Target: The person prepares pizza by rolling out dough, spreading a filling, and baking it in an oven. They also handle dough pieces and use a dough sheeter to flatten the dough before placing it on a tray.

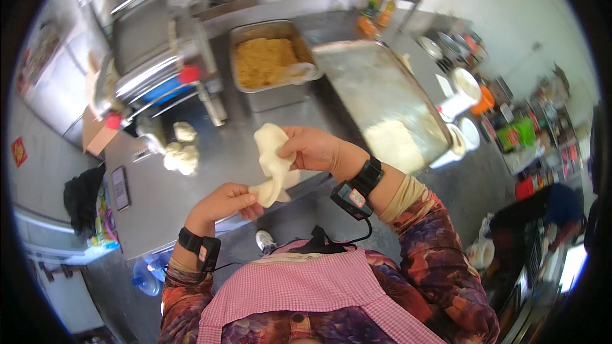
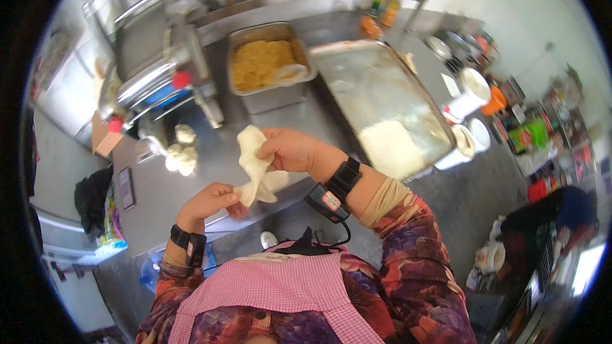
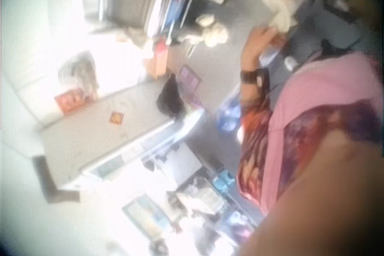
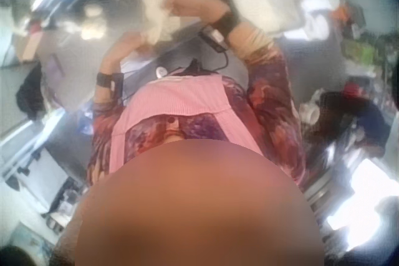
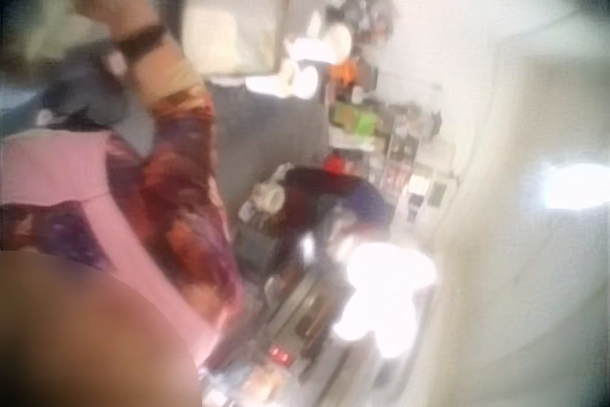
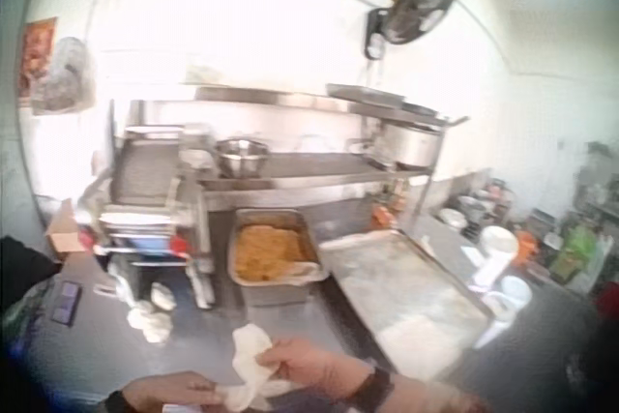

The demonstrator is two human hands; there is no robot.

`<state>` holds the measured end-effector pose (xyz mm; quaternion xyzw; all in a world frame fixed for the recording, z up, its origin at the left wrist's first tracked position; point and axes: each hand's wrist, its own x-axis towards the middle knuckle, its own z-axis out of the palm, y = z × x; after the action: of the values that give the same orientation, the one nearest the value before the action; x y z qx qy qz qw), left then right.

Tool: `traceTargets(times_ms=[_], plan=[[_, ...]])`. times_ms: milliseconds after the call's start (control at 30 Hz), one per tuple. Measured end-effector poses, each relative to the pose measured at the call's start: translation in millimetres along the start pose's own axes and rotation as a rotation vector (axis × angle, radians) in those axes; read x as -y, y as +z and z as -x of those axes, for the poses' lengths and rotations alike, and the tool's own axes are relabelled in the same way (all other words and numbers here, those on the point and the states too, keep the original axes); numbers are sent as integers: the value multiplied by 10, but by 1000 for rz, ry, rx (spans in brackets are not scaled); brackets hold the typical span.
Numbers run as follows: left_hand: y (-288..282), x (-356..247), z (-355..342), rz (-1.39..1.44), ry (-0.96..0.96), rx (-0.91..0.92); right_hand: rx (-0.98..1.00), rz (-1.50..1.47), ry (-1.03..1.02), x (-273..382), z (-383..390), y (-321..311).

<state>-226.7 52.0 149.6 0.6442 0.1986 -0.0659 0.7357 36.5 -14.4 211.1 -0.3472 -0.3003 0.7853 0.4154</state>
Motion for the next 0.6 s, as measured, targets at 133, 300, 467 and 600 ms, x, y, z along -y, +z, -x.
traceTargets(times_ms=[133, 300, 467, 600], plan=[[839, -39, -994, -179, 548, -468, 77, 32, -8, 23, 1310, -262], [1706, -460, -1740, 91, 165, 150, -24, 196, -129, 147, 2928, -608], [2400, -857, -2419, 264, 233, 28, -309, 361, -95, 244, 3887, -1207], [2445, -1437, -3253, -224, 381, -254, -625, 700, -135, 576, 4183, -1949]])
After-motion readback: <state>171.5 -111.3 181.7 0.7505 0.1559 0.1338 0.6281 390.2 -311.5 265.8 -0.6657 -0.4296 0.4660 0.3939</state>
